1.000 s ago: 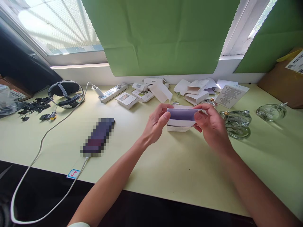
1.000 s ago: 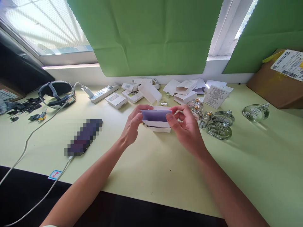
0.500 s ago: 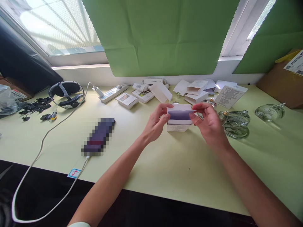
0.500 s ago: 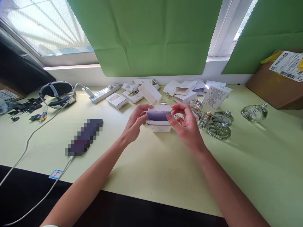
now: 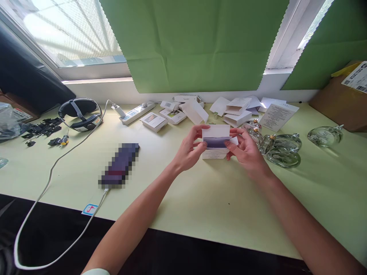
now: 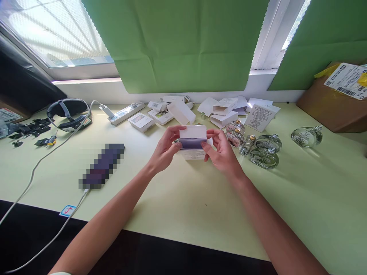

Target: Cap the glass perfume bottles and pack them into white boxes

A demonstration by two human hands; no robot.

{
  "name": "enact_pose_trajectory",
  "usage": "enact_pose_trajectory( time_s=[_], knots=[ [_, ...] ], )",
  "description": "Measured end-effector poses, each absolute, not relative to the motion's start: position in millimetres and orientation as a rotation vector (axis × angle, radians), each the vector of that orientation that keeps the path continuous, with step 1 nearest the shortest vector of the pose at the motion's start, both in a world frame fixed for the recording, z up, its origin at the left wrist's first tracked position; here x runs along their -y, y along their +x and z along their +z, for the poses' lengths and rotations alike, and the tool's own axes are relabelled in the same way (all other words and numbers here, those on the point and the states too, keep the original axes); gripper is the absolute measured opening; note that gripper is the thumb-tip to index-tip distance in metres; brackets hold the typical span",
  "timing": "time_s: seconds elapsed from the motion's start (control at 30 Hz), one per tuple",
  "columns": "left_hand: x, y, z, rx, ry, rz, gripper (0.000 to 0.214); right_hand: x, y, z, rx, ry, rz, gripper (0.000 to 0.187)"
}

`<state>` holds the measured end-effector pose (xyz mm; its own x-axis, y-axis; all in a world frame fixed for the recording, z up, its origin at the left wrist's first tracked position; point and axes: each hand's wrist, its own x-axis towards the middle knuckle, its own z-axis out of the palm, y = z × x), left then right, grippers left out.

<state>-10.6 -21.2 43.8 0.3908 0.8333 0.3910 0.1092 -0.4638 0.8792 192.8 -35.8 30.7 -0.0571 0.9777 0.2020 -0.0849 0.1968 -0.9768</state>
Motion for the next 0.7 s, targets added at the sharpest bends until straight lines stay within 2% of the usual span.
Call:
enact_pose_trajectory(
  time_s=[0.23, 0.7],
  knots=[
    [20.4, -11.0, 39.7, -0.807, 1.909, 1.052, 0.048, 36.8, 192.2, 29.7, 1.325, -1.008, 1.088, 0.040],
    [22.8, 4.0, 34.0, -0.780, 1.613, 1.081, 0.045, 39.0, 189.5, 19.0, 1.388, -1.020, 1.157, 0.034]
  ],
)
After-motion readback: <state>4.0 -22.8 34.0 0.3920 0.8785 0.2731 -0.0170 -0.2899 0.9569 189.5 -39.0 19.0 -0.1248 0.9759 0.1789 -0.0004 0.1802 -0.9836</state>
